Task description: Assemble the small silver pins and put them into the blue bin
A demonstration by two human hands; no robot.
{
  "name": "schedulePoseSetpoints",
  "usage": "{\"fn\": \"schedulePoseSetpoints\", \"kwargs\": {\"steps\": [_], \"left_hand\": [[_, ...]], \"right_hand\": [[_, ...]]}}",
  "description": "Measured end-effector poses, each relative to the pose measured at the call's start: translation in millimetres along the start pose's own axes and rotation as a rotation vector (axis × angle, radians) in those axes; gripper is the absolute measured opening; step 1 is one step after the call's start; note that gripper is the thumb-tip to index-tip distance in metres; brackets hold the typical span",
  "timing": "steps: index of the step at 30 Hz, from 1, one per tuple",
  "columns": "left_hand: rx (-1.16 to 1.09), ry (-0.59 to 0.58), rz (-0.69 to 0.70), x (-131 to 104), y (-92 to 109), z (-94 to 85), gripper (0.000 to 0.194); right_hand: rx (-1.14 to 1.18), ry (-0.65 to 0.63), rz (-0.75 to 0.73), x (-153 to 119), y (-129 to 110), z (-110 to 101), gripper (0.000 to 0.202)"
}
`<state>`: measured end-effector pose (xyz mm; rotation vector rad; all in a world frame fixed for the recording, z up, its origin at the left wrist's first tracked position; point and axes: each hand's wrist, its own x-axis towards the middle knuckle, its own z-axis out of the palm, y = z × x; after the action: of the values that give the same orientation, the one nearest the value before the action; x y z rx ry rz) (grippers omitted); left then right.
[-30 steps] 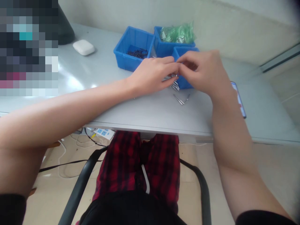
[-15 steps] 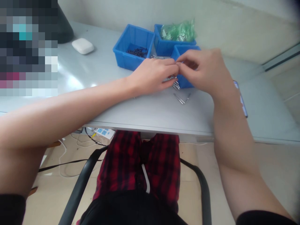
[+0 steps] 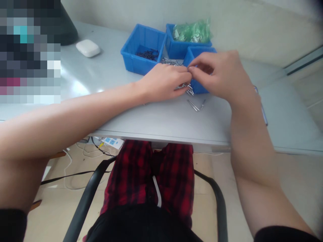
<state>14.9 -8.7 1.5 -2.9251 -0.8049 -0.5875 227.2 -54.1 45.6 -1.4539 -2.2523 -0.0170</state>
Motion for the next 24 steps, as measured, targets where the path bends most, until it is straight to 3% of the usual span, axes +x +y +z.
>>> {"fn": "schedulePoseSetpoints", "kwargs": {"steps": [7,12,19,24], "left_hand": [[-0.019,-0.061,-0.045,1,2,-3.2,0.038],[-0.023,-0.114,-0.074,1,1,-2.3,0.041],[-0.048,-0.056,0.025,-1,-8,9.1,0.035],[-0.037,-0.038,0.018,-1,-7,7.6,0.036]], "right_hand": [[-0.011,0.022,-0.044,0,5,4,0.017],[-0.049,-0.026,0.037,1,2,3,0.012],[0.047,-0.005,0.013,-2,-1,-1,0.014],[0.055,0.001,-0.015,-3,1,1,0.016]]}}
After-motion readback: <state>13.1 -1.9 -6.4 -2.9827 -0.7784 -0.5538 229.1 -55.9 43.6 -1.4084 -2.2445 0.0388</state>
